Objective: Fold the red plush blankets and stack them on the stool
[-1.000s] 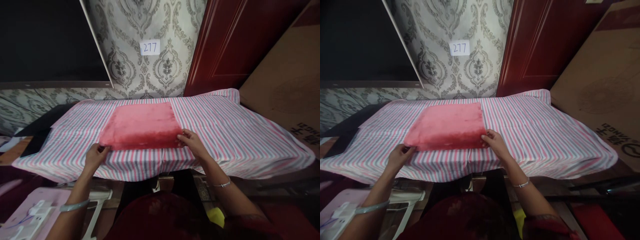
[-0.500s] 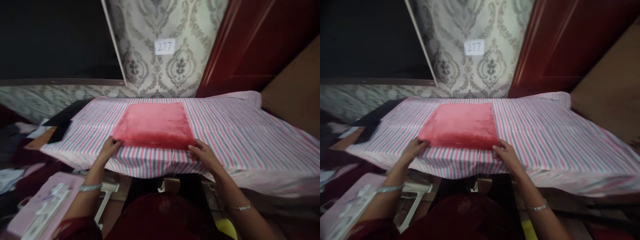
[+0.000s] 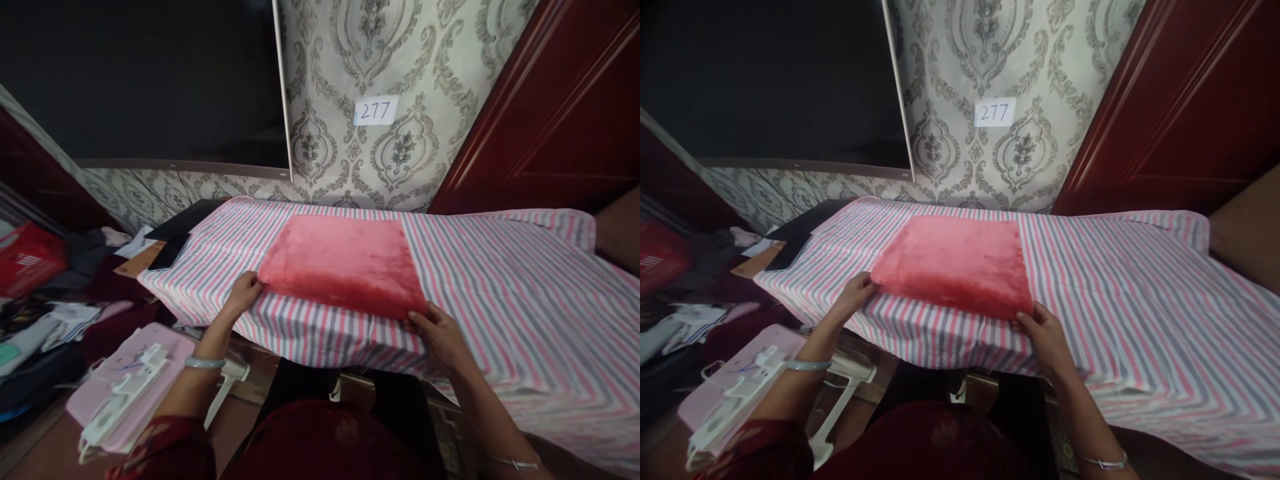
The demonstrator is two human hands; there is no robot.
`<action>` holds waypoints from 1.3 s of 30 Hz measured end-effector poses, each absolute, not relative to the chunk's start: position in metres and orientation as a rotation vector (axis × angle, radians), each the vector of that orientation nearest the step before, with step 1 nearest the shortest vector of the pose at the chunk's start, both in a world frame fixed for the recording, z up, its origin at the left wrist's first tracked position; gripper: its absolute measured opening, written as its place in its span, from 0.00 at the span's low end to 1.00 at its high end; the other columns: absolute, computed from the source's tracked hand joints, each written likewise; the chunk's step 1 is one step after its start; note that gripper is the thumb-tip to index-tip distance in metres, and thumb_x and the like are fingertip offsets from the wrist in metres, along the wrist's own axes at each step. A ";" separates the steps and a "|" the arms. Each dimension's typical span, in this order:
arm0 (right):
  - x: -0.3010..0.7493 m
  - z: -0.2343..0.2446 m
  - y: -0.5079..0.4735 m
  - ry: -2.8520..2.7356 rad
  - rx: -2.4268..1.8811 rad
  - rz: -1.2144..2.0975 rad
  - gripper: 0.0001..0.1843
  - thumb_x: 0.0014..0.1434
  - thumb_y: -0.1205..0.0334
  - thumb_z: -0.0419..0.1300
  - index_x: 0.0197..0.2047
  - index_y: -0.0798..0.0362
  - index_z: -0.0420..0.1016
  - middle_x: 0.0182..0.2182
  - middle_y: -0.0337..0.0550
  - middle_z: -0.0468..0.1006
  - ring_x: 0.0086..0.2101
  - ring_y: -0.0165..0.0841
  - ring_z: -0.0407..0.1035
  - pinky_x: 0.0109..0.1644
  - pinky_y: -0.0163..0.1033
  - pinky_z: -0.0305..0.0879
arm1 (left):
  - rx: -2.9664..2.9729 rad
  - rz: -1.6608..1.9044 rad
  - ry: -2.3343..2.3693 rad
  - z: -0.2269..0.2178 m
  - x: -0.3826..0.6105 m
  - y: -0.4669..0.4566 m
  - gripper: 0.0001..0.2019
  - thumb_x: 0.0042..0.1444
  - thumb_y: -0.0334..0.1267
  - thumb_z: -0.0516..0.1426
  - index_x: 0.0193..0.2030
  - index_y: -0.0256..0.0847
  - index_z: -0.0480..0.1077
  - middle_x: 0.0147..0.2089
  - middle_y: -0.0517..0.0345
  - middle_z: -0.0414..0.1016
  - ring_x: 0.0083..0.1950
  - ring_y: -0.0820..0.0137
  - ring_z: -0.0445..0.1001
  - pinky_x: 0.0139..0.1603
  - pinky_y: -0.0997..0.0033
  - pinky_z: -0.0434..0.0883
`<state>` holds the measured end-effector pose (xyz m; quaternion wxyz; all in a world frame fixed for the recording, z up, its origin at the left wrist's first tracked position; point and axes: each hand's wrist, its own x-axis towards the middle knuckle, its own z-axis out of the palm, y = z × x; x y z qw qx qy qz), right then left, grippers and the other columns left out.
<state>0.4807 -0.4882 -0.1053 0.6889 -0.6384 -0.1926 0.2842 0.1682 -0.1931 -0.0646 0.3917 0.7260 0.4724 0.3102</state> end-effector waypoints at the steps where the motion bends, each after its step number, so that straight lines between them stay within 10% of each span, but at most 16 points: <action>1: 0.480 -0.104 -0.489 -0.447 -1.435 0.640 0.24 0.35 0.49 0.76 0.33 0.51 0.75 0.25 0.38 0.75 0.25 0.34 0.71 0.30 0.40 0.74 | 1.809 0.742 1.173 -0.063 0.167 -0.192 0.12 0.36 0.47 0.60 0.25 0.42 0.71 0.28 0.58 0.70 0.34 0.65 0.68 0.36 0.66 0.65; 18: 0.490 -0.098 -0.492 -0.604 -1.477 0.686 0.26 0.41 0.47 0.70 0.42 0.52 0.76 0.25 0.40 0.76 0.25 0.35 0.70 0.30 0.40 0.69 | 1.880 0.747 1.148 -0.054 0.182 -0.189 0.22 0.42 0.62 0.60 0.24 0.43 0.68 0.22 0.61 0.64 0.27 0.68 0.63 0.28 0.68 0.61; 23: 0.520 -0.070 -0.491 -0.694 -1.625 0.229 0.31 0.54 0.44 0.62 0.58 0.50 0.74 0.53 0.53 0.78 0.47 0.45 0.75 0.48 0.50 0.73 | 2.003 1.003 1.114 -0.031 0.185 -0.161 0.30 0.48 0.64 0.57 0.45 0.41 0.77 0.50 0.46 0.80 0.51 0.53 0.76 0.48 0.58 0.74; 27: 0.516 -0.029 -0.418 -1.111 -1.755 0.078 0.31 0.65 0.50 0.51 0.68 0.51 0.66 0.66 0.50 0.67 0.63 0.45 0.63 0.67 0.55 0.60 | 2.443 0.929 0.861 -0.013 0.251 -0.150 0.32 0.60 0.56 0.49 0.64 0.38 0.69 0.69 0.45 0.68 0.71 0.54 0.63 0.71 0.52 0.60; 33: 0.502 0.020 -0.285 -1.378 -2.387 0.110 0.31 0.70 0.60 0.45 0.73 0.58 0.57 0.72 0.56 0.55 0.69 0.45 0.51 0.71 0.53 0.50 | 2.797 0.263 0.852 0.014 0.377 -0.140 0.32 0.66 0.47 0.48 0.73 0.31 0.57 0.76 0.38 0.54 0.77 0.54 0.52 0.74 0.56 0.54; 39: 0.527 0.009 -0.246 -1.225 -2.627 0.075 0.27 0.73 0.53 0.44 0.68 0.55 0.66 0.68 0.59 0.62 0.69 0.54 0.50 0.68 0.65 0.42 | 2.802 0.215 1.079 0.001 0.409 -0.112 0.32 0.68 0.50 0.47 0.71 0.31 0.58 0.75 0.30 0.53 0.77 0.46 0.49 0.74 0.36 0.44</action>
